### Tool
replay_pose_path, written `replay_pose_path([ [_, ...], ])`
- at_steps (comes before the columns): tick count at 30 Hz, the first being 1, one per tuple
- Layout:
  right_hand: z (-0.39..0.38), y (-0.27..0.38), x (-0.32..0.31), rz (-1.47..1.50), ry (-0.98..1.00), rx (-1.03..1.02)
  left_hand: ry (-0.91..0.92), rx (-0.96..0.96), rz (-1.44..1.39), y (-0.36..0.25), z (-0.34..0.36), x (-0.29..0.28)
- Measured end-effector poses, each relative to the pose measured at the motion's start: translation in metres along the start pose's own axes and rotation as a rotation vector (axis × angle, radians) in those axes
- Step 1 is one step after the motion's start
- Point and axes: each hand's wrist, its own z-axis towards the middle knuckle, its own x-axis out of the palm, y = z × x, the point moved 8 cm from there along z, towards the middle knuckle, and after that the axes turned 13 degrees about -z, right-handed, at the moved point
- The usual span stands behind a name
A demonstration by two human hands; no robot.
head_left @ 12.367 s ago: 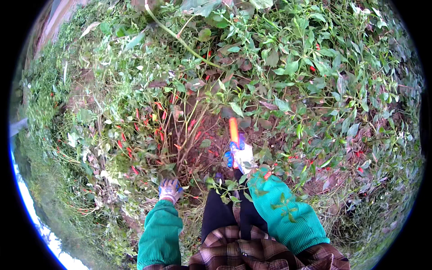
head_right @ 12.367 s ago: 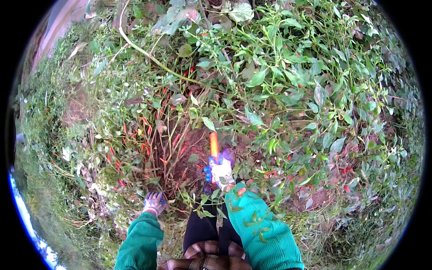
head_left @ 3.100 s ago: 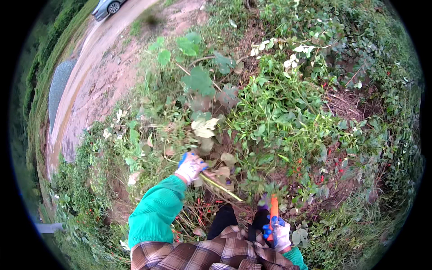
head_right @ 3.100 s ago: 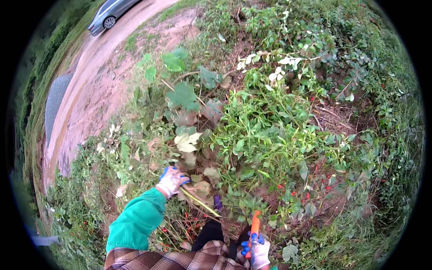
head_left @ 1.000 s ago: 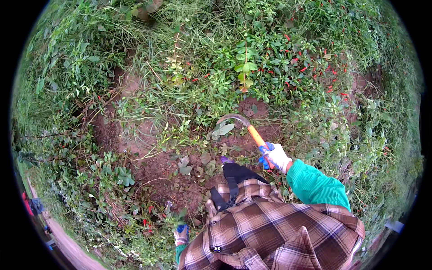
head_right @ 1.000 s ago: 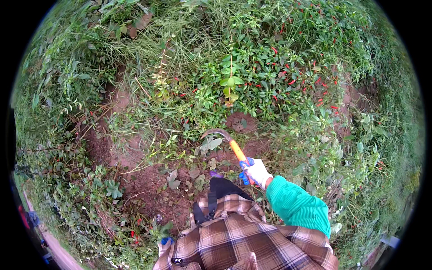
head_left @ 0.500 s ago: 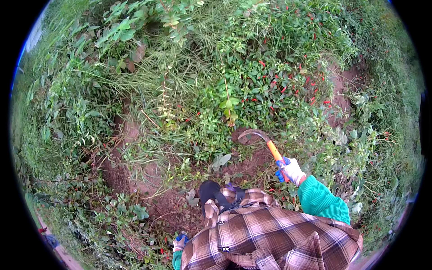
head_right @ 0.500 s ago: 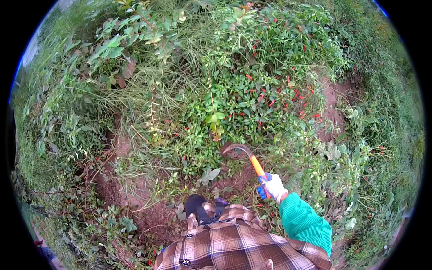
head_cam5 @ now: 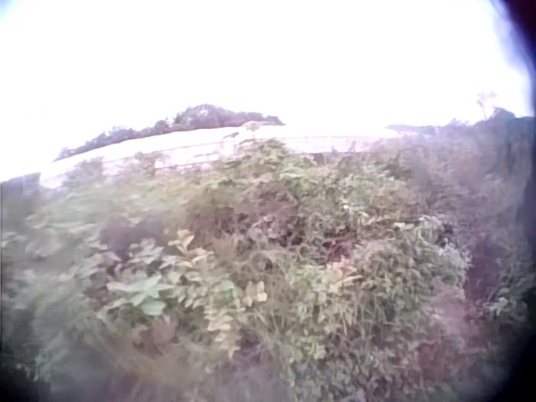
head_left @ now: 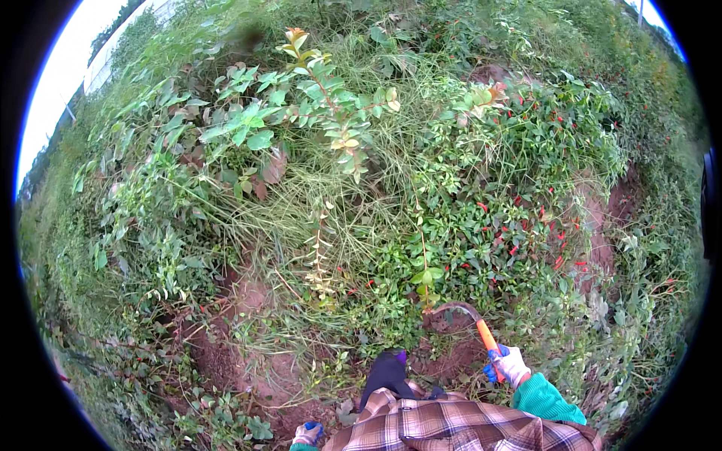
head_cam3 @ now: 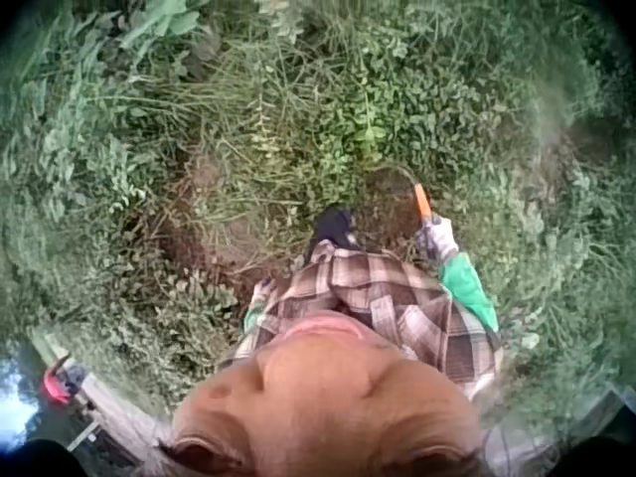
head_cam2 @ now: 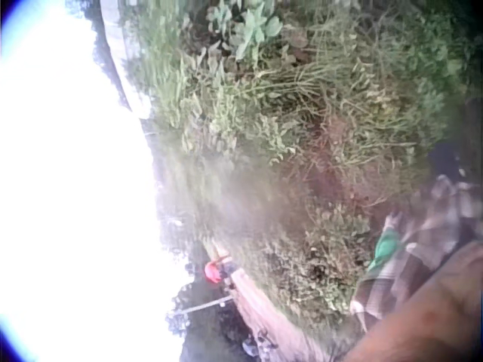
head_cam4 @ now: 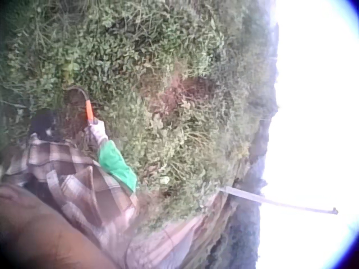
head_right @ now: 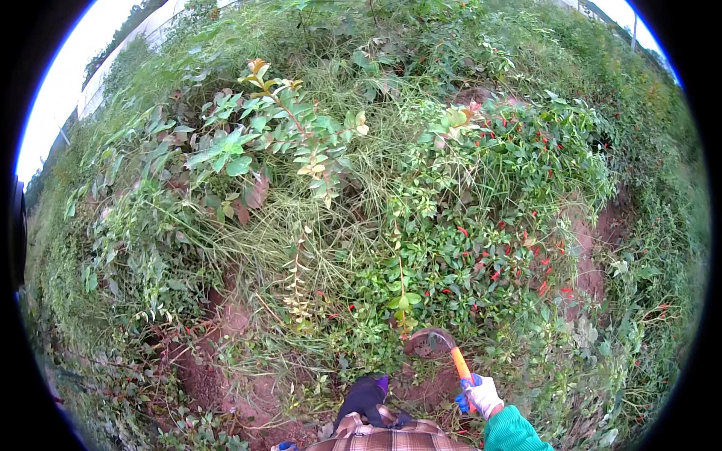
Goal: The person uses a sickle to cut and pull weeds and overgrown plants from a garden bed. They repeatedly swing the sickle to sever stems and gather the cut vegetation by hand, moving across the area to clear multiple patches.
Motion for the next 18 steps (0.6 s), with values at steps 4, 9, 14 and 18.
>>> replay_pose_path([
  [4,0.01,0.065,-0.011,-0.067,0.021,-0.12,-0.073,0.138,0.216,-0.08,0.029,-0.019],
  [9,-0.02,0.154,-0.051,-0.02,-0.124,-0.132,0.058,0.027,0.261,-0.255,0.018,-0.004],
  [14,-0.066,0.162,-0.075,0.093,-0.232,-0.084,0.183,0.59,0.401,-0.459,0.02,0.054],
  [18,-0.081,0.128,-0.068,0.154,-0.328,0.015,0.432,1.072,0.258,-0.628,-0.016,0.139],
])
